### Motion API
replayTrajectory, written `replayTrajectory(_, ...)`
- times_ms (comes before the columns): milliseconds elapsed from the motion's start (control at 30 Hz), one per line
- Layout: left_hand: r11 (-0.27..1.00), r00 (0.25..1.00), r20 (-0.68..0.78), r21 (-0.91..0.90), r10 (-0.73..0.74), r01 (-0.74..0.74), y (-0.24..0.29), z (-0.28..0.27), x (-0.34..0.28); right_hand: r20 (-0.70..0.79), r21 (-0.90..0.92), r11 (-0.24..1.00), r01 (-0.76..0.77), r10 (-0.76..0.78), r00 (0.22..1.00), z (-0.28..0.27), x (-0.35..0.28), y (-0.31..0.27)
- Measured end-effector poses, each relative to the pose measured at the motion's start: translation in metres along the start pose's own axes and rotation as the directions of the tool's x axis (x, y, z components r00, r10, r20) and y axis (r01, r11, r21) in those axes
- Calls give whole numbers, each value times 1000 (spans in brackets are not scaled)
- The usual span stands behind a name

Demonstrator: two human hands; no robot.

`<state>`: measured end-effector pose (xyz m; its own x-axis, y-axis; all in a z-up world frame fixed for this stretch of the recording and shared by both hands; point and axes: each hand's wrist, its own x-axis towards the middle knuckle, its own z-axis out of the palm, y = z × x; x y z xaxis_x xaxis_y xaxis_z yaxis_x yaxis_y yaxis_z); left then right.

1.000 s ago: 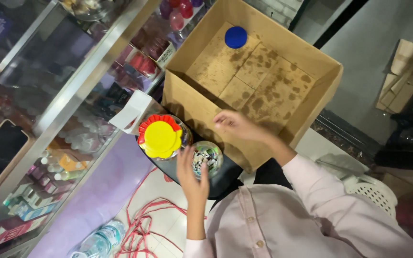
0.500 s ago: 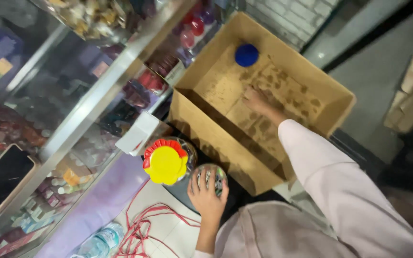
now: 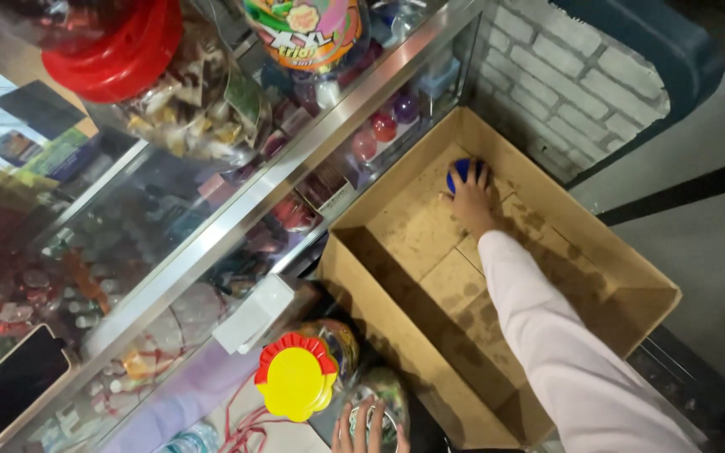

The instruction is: Sorting small snack packets from a box into a jar and pouring candies into a container.

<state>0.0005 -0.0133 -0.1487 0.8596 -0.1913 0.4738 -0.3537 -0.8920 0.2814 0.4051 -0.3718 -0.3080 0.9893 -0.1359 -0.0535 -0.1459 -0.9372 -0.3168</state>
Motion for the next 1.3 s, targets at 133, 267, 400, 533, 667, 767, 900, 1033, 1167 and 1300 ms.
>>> replayTrajectory(133, 996, 1000, 19, 89, -12, 10, 3, 0, -7, -38, -42, 996, 73, -75, 996, 9, -42, -27)
replayTrajectory(267, 992, 992, -111, 99, -64, 75, 22, -10, 15, 85, -85, 975, 204, -197, 977, 6, -97, -38)
replayTrajectory(400, 996, 991, -97, -20, -91, 89, 34, -23, 24, 154, -2, 991, 137, -135, 979, -20, -144, -46)
replayTrajectory(533, 980, 971, -193, -163, -141, 110, 30, -11, 16, 169, 710, 703, -49, -102, 980, -16, -152, -43)
replayTrajectory(667, 914, 948, -256, -400, -186, 71, 18, -2, -2, -18, 883, 413, 223, -445, 895, -153, -237, -129)
replayTrajectory(767, 771, 936, -15, -571, -352, 281, 15, -3, -12, -176, 522, 517, 678, -713, 679, -211, -319, -195)
replayTrajectory(900, 774, 957, 2, -587, -291, 236, 8, -1, -7, -57, 354, 565, 745, -783, 620, -183, -379, -224)
replayTrajectory(1033, 734, 943, 10, -626, -332, 264, 4, 24, -18, -73, 213, 591, 778, -785, 616, -144, -396, -222)
replayTrajectory(1167, 708, 927, 23, -638, -374, 302, 5, 38, -17, -168, 40, 733, 679, -665, 728, -124, -409, -230)
replayTrajectory(1300, 754, 949, -54, -622, -310, 211, -3, 57, -29, -262, 12, 912, 411, -394, 881, -95, -429, -259)
